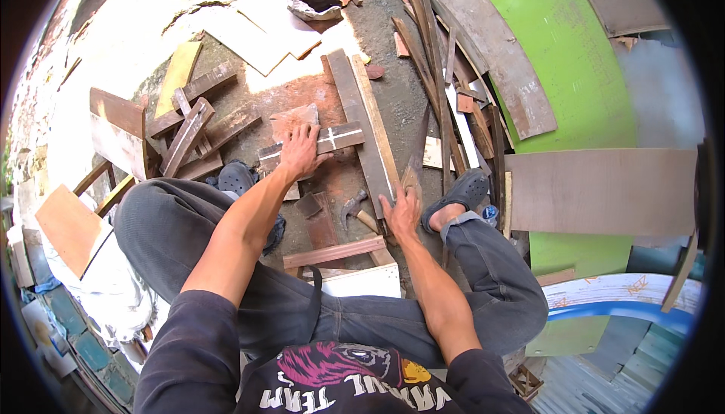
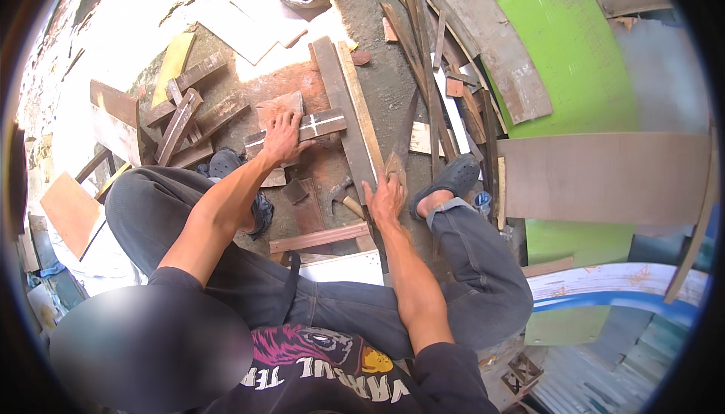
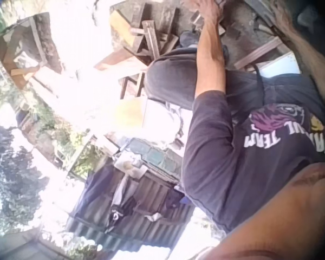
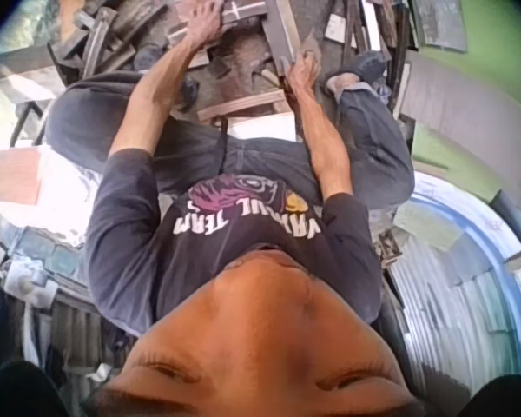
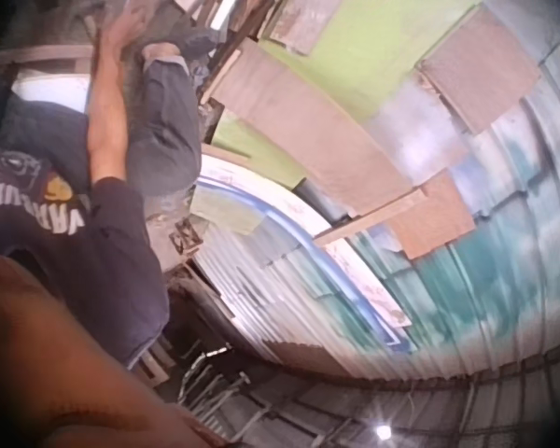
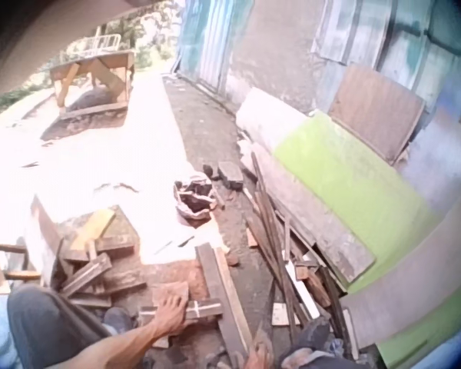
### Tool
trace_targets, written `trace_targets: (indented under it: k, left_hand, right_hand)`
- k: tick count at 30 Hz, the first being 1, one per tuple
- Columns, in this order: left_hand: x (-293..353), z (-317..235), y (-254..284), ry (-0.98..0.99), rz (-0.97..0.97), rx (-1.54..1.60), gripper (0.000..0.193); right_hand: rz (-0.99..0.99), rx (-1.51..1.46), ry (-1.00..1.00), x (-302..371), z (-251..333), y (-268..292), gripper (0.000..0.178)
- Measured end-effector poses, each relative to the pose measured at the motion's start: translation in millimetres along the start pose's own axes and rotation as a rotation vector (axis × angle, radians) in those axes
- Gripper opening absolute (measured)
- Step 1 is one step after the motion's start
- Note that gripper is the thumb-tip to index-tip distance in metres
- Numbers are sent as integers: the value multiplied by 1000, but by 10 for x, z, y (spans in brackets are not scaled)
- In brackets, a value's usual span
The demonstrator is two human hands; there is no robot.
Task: The person sits cross-legged on the ground and uses a hand saw to cut a small piece of wood. They hold the wood with their left hand and saw with their right hand, then inspect the cut piece and place it aside.
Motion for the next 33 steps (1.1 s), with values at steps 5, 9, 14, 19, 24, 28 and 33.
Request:
trace_targets:
  k: [5, 9, 14, 19, 24, 28, 33]
  left_hand:
    - [-46, -168, -71, 135, 158, -101, 92]
    - [-85, 97, -183, 272, 234, -27, 98]
    - [-60, -126, -38, 220, 313, 27, 101]
    - [8, -105, -71, 331, 249, -18, 91]
    - [-36, -23, -181, 330, 239, 45, 89]
    - [-52, -41, -89, 272, 351, 117, 94]
    - [-34, 49, -107, 215, 382, 201, 101]
  right_hand:
    - [-272, -190, -40, -45, -217, 533, 29]
    - [-300, -489, -188, -50, 158, 1318, 33]
    - [-288, -614, -394, 520, 377, 1916, 45]
    - [-119, -865, -505, 867, 978, 2019, 49]
    - [-211, -752, -254, 832, 1140, 1774, 41]
    - [-183, -796, -264, 718, 1131, 1454, 39]
    - [-189, -695, -243, 521, 1476, 1470, 40]
Point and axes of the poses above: each hand's wrist, its own x-axis away from the middle knuckle, its own y-axis out of the back of the hand, z = x × y, the point moved 6 cm from there along -x, towards the middle knuckle, and after that the axes turned 5 degrees about x, right-handed, at the moved point
